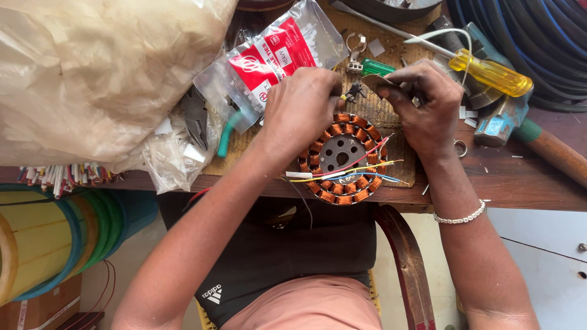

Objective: The person works on a circular copper-wound stator, stripping wire ends with pliers and twisting wires together. They handle multiple colored wires and use pliers to cut and prepare connections on the workbench.

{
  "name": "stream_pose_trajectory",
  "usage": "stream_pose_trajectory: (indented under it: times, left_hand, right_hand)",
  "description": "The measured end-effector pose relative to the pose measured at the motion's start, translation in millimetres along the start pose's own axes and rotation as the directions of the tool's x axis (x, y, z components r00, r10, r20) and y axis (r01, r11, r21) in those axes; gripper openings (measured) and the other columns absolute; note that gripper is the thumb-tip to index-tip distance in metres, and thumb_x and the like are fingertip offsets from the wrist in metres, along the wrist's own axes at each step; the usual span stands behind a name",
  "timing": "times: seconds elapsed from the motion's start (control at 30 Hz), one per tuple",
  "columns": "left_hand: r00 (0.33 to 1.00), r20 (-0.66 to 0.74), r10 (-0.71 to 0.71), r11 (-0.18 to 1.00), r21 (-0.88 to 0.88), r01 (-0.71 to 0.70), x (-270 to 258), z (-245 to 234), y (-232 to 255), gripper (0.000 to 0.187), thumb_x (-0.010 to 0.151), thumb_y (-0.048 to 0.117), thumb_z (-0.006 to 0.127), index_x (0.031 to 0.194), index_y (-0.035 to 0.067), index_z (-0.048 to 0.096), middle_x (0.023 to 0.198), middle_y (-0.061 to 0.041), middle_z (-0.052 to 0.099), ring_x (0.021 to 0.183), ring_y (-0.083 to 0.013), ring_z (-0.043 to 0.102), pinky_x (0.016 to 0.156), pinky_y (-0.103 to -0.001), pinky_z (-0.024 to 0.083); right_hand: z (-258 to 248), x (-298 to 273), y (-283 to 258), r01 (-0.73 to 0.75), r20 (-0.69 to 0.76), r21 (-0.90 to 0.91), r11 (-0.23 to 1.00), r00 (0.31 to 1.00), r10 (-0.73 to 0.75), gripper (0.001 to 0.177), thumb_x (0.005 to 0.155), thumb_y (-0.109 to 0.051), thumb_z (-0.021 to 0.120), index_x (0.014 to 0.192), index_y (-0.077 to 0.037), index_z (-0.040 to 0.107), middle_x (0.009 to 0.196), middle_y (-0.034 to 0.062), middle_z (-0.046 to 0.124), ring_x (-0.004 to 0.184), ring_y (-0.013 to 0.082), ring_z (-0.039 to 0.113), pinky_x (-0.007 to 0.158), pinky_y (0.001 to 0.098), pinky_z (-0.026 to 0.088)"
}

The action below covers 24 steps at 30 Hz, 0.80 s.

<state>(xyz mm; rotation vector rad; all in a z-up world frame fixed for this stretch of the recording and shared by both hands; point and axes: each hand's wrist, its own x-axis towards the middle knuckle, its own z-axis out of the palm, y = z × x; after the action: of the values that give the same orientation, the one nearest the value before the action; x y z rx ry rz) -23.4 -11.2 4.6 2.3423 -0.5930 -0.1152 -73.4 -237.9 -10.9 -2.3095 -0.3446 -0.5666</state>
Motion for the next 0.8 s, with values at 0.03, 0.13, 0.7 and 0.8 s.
stream_pose_trajectory:
  times: [0.03,0.13,0.7,0.8]
  left_hand:
    - [1.000,0.019,0.005,0.999,-0.035,-0.004,1.3,-1.5,-1.6,0.013,0.084,0.017,0.077,0.095,0.009,0.079,0.092,-0.015,0.074,0.085,-0.0349,0.072,0.074,-0.051,0.056]
    - [0.998,0.053,0.041,0.999,-0.031,-0.039,4.2,-2.0,-4.5,0.014,0.087,0.017,0.075,0.098,0.015,0.082,0.093,-0.011,0.077,0.086,-0.0295,0.074,0.078,-0.048,0.057]
    - [0.991,0.084,0.106,0.994,0.006,-0.107,8.9,3.1,-15.7,0.013,0.085,0.020,0.078,0.095,0.022,0.084,0.089,-0.001,0.079,0.076,-0.0179,0.074,0.067,-0.040,0.059]
    - [0.988,0.068,0.141,0.990,0.008,-0.142,6.0,3.2,-17.4,0.015,0.086,0.016,0.076,0.098,0.021,0.084,0.091,-0.002,0.079,0.077,-0.0198,0.074,0.067,-0.041,0.059]
  right_hand:
    - [-0.4,0.5,-1.1,0.024,0.009,-0.001,1.000,1.000,-0.024,0.022,0.096,-0.001,0.089,0.109,-0.004,0.072,0.088,0.0023,0.063,0.077,0.0088,0.057,0.066,0.0225,0.046]
    - [-3.0,0.8,-3.5,0.051,0.005,0.056,0.997,0.999,-0.051,0.017,0.101,0.004,0.085,0.105,-0.002,0.070,0.098,0.0046,0.065,0.083,0.0087,0.061,0.070,0.0238,0.052]
    - [-10.9,3.6,16.0,0.205,0.151,-0.033,0.978,0.968,-0.198,0.012,0.099,0.004,0.078,0.104,-0.004,0.071,0.106,0.0091,0.068,0.096,0.0198,0.072,0.080,0.0301,0.064]
    - [-6.4,4.7,22.0,0.211,0.124,-0.091,0.973,0.972,-0.199,0.012,0.101,0.005,0.076,0.105,-0.005,0.070,0.106,0.0082,0.069,0.095,0.0172,0.073,0.083,0.0282,0.065]
